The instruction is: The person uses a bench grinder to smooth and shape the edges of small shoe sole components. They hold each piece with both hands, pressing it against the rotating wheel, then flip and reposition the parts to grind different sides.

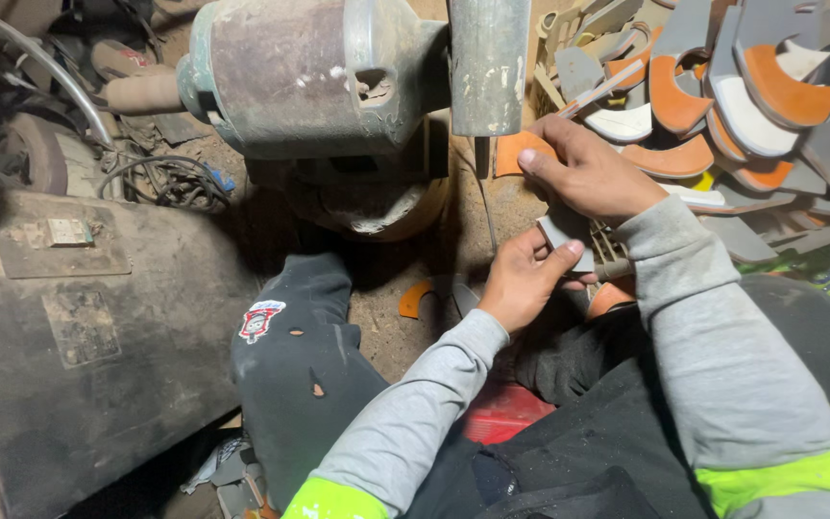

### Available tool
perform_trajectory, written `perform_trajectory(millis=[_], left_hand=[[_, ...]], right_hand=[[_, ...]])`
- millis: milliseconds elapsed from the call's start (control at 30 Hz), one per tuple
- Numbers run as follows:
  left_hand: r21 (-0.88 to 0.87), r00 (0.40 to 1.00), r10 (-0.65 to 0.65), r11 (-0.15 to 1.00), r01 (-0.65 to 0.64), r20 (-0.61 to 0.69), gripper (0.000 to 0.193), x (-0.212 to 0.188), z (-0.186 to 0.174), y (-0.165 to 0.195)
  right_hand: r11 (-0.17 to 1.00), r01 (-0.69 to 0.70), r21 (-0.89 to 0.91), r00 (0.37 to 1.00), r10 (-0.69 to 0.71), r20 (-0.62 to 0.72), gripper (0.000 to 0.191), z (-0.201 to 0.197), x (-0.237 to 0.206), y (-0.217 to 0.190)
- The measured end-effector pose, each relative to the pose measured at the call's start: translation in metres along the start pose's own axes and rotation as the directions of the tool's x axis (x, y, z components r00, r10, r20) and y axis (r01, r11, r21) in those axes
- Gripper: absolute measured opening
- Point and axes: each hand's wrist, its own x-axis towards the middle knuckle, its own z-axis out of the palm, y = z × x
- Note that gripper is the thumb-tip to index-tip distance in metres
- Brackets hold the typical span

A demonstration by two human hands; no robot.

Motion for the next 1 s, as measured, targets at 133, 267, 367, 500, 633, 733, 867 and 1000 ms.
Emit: perform_trajectory(millis=[133,267,367,500,633,733,867,1000], left_hand=[[-0.083,1.0,0.004,0.997,-0.003,0.014,0.031,0.012,-0.003,-0.005],[-0.13,1.0,0.004,0.992,-0.002,0.02,0.028,0.019,-0.006,-0.006],[-0.138,1.0,0.004,0.99,-0.001,0.021,0.028,0.022,-0.006,-0.002],[-0.121,1.0,-0.027,0.992,0.027,0.003,0.027,0.023,-0.006,0.008],[-0.15,0.999,-0.042,0.988,0.043,0.007,0.027,0.027,-0.007,0.018],[-0.169,0.999,-0.048,0.984,0.047,-0.002,0.027,0.029,-0.006,0.022],[-0.164,0.998,-0.063,0.985,0.061,-0.006,0.028,0.025,-0.006,0.021],[-0.167,0.998,-0.067,0.984,0.063,-0.019,0.027,0.017,-0.002,0.014]], right_hand=[[0.995,0.084,-0.052,0.996,-0.085,-0.012,0.036,-0.001,0.01,0.002],[0.982,0.126,-0.142,0.991,-0.132,-0.037,0.035,-0.002,0.018,0.005],[0.975,0.178,-0.134,0.982,-0.185,-0.036,0.034,-0.003,0.024,0.008],[0.966,0.1,-0.238,0.989,-0.122,-0.08,0.031,-0.004,0.032,0.014],[0.947,0.137,-0.29,0.978,-0.177,-0.114,0.03,-0.005,0.04,0.017],[0.952,0.129,-0.278,0.978,-0.168,-0.124,0.029,-0.005,0.043,0.018],[0.942,0.123,-0.311,0.981,-0.163,-0.104,0.029,-0.004,0.041,0.018],[0.946,0.183,-0.269,0.98,-0.197,-0.027,0.033,-0.004,0.033,0.014]])
